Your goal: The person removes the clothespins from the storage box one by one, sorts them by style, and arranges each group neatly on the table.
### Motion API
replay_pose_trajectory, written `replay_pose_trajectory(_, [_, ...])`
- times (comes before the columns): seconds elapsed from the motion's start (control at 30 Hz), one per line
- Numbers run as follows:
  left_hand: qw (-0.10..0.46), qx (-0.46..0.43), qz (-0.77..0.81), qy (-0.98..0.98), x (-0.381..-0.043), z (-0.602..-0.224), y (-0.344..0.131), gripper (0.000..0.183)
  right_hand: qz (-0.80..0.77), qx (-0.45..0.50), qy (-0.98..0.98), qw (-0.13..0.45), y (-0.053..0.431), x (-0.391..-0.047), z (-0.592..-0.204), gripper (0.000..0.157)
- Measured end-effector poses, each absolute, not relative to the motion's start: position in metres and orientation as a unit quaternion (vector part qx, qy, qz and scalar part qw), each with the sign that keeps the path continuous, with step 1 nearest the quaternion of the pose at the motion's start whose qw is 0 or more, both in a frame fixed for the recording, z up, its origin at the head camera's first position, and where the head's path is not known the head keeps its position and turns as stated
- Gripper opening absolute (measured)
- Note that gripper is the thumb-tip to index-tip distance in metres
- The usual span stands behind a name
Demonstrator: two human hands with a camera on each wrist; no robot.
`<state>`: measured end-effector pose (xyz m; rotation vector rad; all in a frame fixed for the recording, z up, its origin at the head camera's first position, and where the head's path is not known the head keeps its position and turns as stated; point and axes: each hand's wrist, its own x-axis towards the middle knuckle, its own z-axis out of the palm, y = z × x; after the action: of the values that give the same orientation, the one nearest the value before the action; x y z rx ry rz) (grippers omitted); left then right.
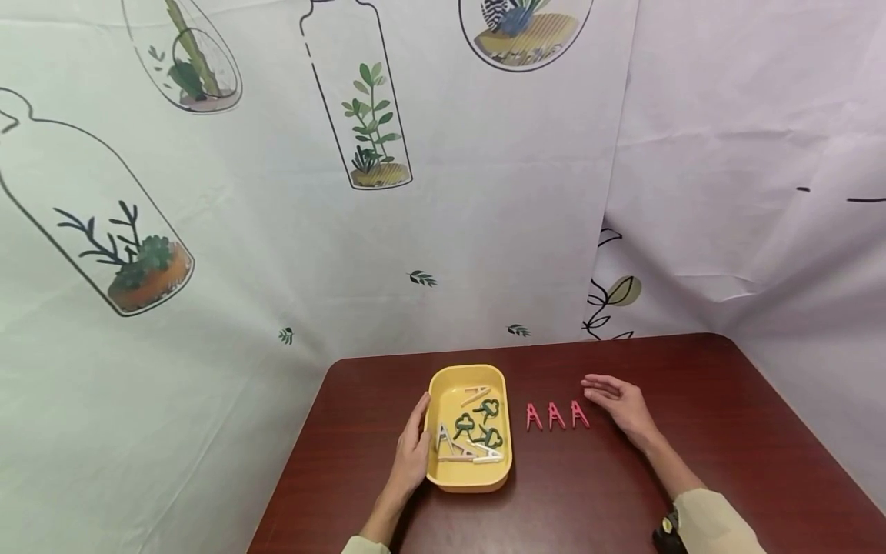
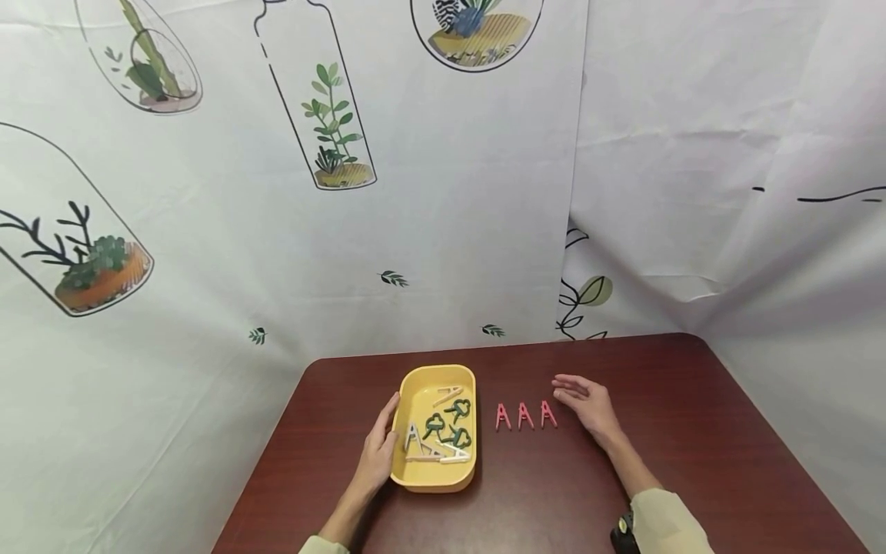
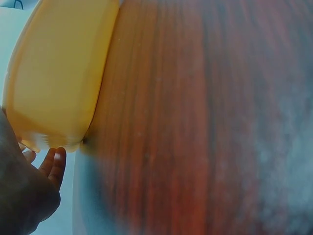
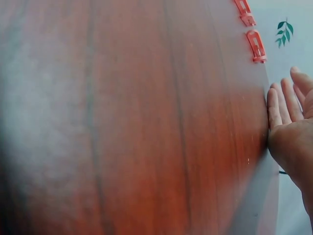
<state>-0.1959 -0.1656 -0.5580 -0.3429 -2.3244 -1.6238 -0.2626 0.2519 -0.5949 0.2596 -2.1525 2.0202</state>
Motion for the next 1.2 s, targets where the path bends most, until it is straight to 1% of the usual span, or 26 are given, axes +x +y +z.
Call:
replay_pose_trajectory(0.17, [0.136, -0.125, -0.561, -0.807, -0.191, -0.550, -0.166, 0.063, 0.696, 0.098, -0.705, 0.095, 0.253, -0.266, -0.593, 0.055])
replay_pose_trajectory(0.4, [0.146, -0.127, -0.564, -0.803, -0.191, -0.548, -0.165, 0.063, 0.683, 0.110, -0.715, 0.097, 0.251, -0.275, -0.588, 0.062])
replay_pose_trajectory(0.7, [0.153, -0.116, -0.554, -0.810, -0.205, -0.575, -0.170, 0.066, 0.687, 0.103, -0.716, 0.075, 0.241, -0.287, -0.577, 0.074])
replay_pose_trajectory(0.9, [0.142, -0.124, -0.561, -0.806, -0.207, -0.580, -0.176, 0.067, 0.671, 0.102, -0.731, 0.068, 0.230, -0.291, -0.569, 0.081])
replay_pose_trajectory(1.1, [0.150, -0.118, -0.556, -0.809, -0.206, -0.579, -0.173, 0.066, 0.677, 0.116, -0.724, 0.061, 0.216, -0.295, -0.562, 0.084])
replay_pose_trajectory(1.2, [0.150, -0.112, -0.559, -0.807, -0.202, -0.571, -0.168, 0.065, 0.682, 0.125, -0.718, 0.056, 0.208, -0.296, -0.560, 0.084])
